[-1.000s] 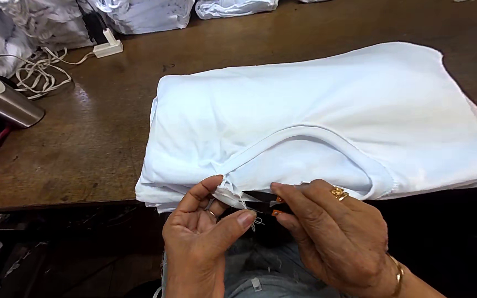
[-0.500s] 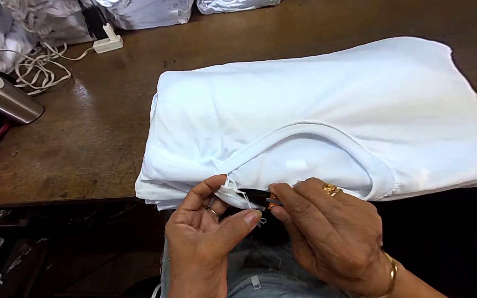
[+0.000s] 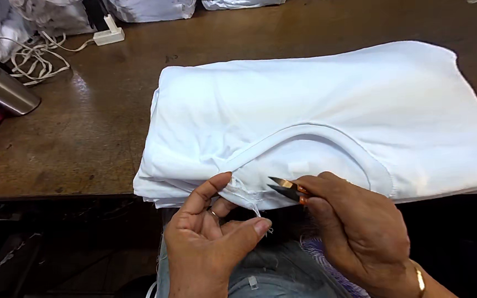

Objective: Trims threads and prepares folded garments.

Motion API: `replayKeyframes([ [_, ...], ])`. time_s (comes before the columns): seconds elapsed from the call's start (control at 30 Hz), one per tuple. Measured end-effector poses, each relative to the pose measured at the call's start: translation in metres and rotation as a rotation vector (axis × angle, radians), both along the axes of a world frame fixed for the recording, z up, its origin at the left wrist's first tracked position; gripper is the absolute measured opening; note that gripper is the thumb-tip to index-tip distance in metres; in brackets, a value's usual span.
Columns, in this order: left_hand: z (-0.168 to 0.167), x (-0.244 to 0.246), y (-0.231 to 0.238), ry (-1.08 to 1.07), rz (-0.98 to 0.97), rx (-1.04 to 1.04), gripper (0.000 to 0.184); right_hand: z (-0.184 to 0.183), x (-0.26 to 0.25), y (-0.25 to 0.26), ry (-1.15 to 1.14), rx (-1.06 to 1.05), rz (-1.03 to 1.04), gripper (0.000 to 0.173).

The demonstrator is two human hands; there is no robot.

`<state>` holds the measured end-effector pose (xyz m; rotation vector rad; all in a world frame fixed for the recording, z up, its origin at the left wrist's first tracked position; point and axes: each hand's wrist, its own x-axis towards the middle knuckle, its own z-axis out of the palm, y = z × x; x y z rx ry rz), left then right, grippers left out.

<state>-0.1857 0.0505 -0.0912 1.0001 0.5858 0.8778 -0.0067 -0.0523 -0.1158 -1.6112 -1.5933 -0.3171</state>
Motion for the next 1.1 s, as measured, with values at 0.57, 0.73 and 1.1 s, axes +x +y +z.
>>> replayKeyframes([
  [0.57, 0.002, -0.001, 0.001, 0.005, -0.010, 0.035, 0.068, -0.008, 0.000, -0.021, -0.182, -0.030, -0.070, 0.037],
  [0.73, 0.001, 0.003, -0.004, 0.017, 0.008, 0.063, 0.069, -0.010, -0.017, -0.010, -0.165, 0.006, -0.079, 0.035],
  [1.1, -0.001, 0.001, -0.004, 0.061, -0.025, 0.095, 0.073, -0.012, -0.015, -0.004, 0.095, 0.016, 0.028, 0.027],
])
